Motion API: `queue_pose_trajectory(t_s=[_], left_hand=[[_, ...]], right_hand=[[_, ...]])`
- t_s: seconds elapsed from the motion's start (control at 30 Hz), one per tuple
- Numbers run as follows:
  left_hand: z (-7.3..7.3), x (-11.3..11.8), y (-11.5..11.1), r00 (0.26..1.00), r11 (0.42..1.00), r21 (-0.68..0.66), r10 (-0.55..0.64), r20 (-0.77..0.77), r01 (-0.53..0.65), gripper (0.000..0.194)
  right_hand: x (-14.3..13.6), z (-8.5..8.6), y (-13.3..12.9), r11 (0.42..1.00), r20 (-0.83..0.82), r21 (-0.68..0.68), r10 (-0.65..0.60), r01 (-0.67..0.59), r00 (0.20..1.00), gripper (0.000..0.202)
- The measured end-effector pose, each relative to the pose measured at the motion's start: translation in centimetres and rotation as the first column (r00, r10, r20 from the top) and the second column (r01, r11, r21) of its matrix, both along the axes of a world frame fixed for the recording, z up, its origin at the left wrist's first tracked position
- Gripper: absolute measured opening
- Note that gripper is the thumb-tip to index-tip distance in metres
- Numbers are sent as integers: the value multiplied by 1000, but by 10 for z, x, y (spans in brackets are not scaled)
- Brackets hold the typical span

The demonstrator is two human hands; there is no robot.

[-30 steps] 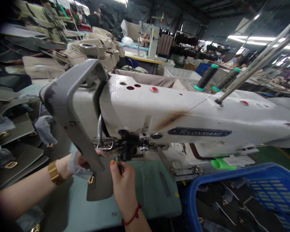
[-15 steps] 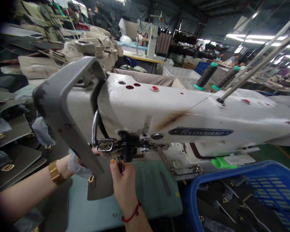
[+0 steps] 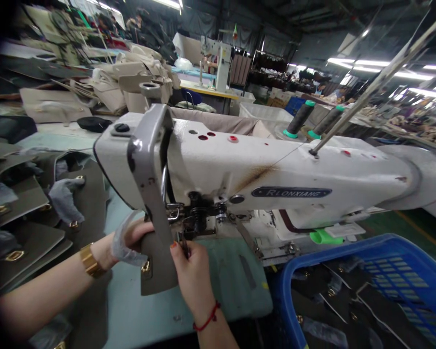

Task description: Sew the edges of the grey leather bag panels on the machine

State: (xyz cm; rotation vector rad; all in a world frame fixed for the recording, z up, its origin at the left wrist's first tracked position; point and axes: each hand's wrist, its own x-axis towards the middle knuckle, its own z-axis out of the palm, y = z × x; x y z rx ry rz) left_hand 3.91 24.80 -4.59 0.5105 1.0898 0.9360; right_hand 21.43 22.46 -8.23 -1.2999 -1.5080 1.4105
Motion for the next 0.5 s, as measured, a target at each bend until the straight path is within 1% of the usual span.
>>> queue_pose_trajectory(t_s=[0.07,0.1,0.2,0.23,0.3,0.4,0.43,0.47,0.5], left_hand=[[-4,-1,0,999,999,6,-42,9,42,22],[-7,-1,-1,999,999,9,-44,21,43,25],[-17,5,-8,998,1000,22,12,69,-14,34],[-19,11,-12,995,998,32,52,85,-55,37],[-22,27,-22,977,981,48,184,110,-190,42],[-24,51,-37,909,913,7,405,99,-408,54],[-24,57,-41,888,892,-8,452,85,-453,60],[-24,62,-43,892,894,-18,448,66,-448,67],[-25,65,-45,907,908,-25,418,52,-418,74]], right_hand=[[2,1,0,1000,6,9,18,-18,1000,39],[4,1,0,999,15,14,32,-32,999,39],[13,7,5,996,71,53,72,-76,995,39],[17,11,9,992,94,75,92,-99,991,39],[28,21,19,978,143,120,151,-168,978,39],[45,37,36,946,218,157,247,-284,944,43],[49,42,41,941,233,170,251,-293,940,43],[52,45,46,938,241,186,245,-293,939,41],[54,48,50,938,242,203,229,-280,943,38]])
